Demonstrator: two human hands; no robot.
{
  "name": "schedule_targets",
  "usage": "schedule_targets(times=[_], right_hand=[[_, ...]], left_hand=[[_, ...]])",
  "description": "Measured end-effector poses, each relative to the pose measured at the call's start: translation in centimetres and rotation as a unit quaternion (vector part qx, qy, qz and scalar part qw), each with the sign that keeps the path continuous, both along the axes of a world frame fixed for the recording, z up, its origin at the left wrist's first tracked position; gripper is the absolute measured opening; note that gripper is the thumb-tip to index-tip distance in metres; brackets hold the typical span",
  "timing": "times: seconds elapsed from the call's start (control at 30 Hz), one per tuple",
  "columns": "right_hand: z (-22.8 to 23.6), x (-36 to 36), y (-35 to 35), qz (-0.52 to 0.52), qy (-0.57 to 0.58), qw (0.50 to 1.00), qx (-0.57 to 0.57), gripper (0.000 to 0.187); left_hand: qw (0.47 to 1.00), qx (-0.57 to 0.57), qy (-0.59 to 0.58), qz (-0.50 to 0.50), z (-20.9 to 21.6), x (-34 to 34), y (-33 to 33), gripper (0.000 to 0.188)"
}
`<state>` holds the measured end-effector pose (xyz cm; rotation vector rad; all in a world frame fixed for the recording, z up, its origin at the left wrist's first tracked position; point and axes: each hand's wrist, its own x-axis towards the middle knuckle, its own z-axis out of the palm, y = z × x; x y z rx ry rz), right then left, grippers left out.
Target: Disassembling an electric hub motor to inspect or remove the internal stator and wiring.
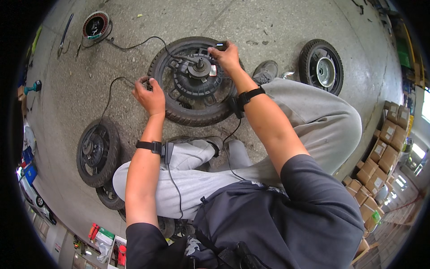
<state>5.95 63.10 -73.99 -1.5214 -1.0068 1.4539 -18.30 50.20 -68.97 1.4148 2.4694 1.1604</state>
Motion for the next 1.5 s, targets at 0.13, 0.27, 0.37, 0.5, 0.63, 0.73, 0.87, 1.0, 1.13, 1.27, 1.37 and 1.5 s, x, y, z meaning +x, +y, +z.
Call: schedule_targets(times=[0.13,0.27,0.37,0.5,0.63,0.73,0.87,1.0,1.13,1.27,1.37,1.5], right_hand=[[-1.7,0.0,-0.3,0.023,-0.067,0.997,-0.014,0.035],[-3.4,0.0,-0.6,-0.038,-0.024,0.998,0.045,0.027],[-3.6,0.3,-0.5,-0.008,-0.065,0.997,0.041,0.023],[-2.5,0.4,-0.8,0.095,-0.187,0.973,0.101,0.022],[0.5,-0.4,-0.3,-0.037,-0.172,0.981,0.081,0.023],[4.8,-0.9,-0.3,-0.055,-0.18,0.971,0.148,0.03],[10.5,-7.2,-3.0,0.112,-0.116,0.97,0.182,0.027],[10.8,-12.1,-6.3,0.227,-0.075,0.961,0.139,0.016],[8.7,-12.0,-6.8,0.168,0.087,0.982,0.016,0.013],[8.7,-10.0,-6.8,0.066,0.063,0.996,0.007,0.016],[9.0,-8.0,-6.5,0.138,-0.215,0.966,0.03,0.049],[7.9,-6.8,-7.5,0.183,-0.204,0.952,0.135,0.026]], left_hand=[[1.0,0.01,0.019,0.004,0.2,0.2,0.1,0.017],[1.0,0.001,0.006,0.004,0.2,0.1,0.1,0.02],[1.0,0.0,0.011,0.004,0.2,0.2,0.1,0.021],[0.999,-0.015,0.039,-0.029,0.8,0.1,0.1,0.02],[0.995,0.027,0.055,-0.078,1.5,0.4,0.1,0.018],[0.989,0.036,0.062,-0.131,1.4,1.3,-0.1,0.02],[0.989,0.001,0.045,-0.143,1.9,1.4,-0.9,0.032],[0.989,0.057,0.005,-0.139,1.9,0.9,-1.2,0.026],[0.984,0.035,-0.01,-0.173,1.4,0.8,-1.0,0.007],[0.983,0.055,0.049,-0.168,1.0,1.0,-0.8,0.003],[0.976,0.029,0.081,-0.199,0.6,0.8,-0.8,0.009],[0.995,0.011,-0.005,-0.102,1.1,0.9,-0.6,0.017]])
